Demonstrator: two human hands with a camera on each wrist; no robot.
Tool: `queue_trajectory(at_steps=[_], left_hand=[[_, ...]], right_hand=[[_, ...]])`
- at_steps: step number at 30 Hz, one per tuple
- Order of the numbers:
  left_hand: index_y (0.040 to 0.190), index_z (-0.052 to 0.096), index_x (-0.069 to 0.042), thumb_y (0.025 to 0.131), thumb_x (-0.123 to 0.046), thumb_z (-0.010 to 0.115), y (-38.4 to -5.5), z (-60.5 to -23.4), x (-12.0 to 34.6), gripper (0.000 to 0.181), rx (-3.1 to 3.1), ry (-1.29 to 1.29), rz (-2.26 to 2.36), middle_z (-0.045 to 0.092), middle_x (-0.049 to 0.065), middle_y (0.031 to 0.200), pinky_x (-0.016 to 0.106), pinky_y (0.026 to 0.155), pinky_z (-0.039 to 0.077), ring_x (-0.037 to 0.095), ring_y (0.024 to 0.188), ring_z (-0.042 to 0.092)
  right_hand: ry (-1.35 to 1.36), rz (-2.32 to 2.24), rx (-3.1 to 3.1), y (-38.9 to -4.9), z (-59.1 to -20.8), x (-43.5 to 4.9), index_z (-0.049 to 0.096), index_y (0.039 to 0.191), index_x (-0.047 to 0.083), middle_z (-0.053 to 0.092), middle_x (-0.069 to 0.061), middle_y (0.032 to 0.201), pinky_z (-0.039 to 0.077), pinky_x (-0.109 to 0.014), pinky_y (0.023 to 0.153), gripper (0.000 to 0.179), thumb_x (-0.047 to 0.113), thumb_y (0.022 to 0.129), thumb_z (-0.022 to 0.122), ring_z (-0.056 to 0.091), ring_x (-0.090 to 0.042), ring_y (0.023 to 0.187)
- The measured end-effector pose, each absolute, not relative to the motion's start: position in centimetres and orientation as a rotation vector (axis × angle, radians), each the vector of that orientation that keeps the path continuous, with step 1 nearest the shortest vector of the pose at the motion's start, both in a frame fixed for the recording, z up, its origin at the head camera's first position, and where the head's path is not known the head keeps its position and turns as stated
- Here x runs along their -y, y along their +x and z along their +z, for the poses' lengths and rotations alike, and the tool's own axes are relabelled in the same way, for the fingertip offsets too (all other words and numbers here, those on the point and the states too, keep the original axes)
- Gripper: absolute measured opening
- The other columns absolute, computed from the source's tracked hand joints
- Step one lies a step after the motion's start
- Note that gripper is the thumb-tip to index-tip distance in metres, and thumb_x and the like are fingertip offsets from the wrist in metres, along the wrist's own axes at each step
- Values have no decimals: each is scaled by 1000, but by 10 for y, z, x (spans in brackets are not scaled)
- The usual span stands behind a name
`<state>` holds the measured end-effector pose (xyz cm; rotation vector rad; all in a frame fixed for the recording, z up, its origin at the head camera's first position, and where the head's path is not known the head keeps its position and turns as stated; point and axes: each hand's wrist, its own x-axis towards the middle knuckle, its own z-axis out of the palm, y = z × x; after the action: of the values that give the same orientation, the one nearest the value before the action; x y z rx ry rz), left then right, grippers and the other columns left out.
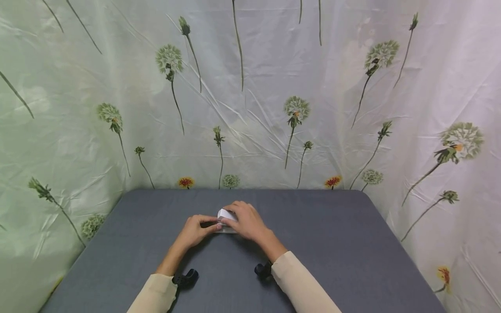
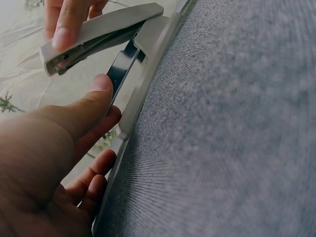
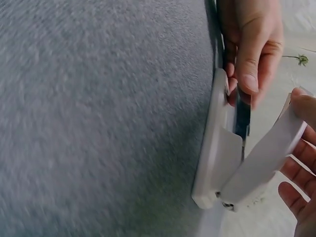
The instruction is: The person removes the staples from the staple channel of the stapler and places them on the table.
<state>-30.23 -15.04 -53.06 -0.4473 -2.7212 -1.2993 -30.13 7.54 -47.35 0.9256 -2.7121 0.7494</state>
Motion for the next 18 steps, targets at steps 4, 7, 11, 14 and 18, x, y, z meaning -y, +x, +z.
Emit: queue_trajectory(at_steps=[4, 7, 11, 14, 18], left_hand=[[108, 83, -29, 87, -39, 82, -303, -530, 150, 23, 2735, -418, -1301, 78, -2, 115, 53, 102, 52, 27, 118, 69], [107, 83, -31, 86, -38, 83, -303, -530, 149, 21, 2736, -404, -1301, 78, -4, 114, 52, 102, 51, 26, 118, 69], [104, 83, -32, 85, -35, 85, -303, -530, 148, 20, 2719, -403, -1293, 79, -7, 110, 50, 102, 52, 24, 116, 70], [103, 83, -31, 85, -34, 85, -302, -530, 147, 19, 2711, -404, -1278, 79, -8, 108, 49, 102, 52, 23, 114, 71], [103, 83, -31, 85, -33, 85, -301, -529, 147, 18, 2712, -407, -1261, 79, -8, 107, 48, 101, 52, 22, 113, 71]], right_hand=[[924, 772, 2709, -302, -468, -80, 72, 128, 17, 72, -1, 118, 51, -46, 91, 37, 40, 99, 69, 66, -20, 105], [913, 776, 2706, -303, -466, -84, 73, 126, 16, 72, -1, 117, 51, -45, 92, 36, 39, 98, 70, 66, -19, 105], [896, 807, 2707, -303, -462, -91, 73, 125, 16, 72, 0, 116, 50, -44, 93, 36, 40, 97, 72, 65, -18, 105], [886, 842, 2717, -302, -460, -98, 72, 126, 16, 72, 0, 118, 50, -44, 93, 37, 40, 97, 71, 64, -18, 106], [880, 870, 2734, -300, -457, -107, 70, 129, 16, 70, 0, 121, 51, -43, 93, 39, 40, 98, 70, 64, -19, 109]])
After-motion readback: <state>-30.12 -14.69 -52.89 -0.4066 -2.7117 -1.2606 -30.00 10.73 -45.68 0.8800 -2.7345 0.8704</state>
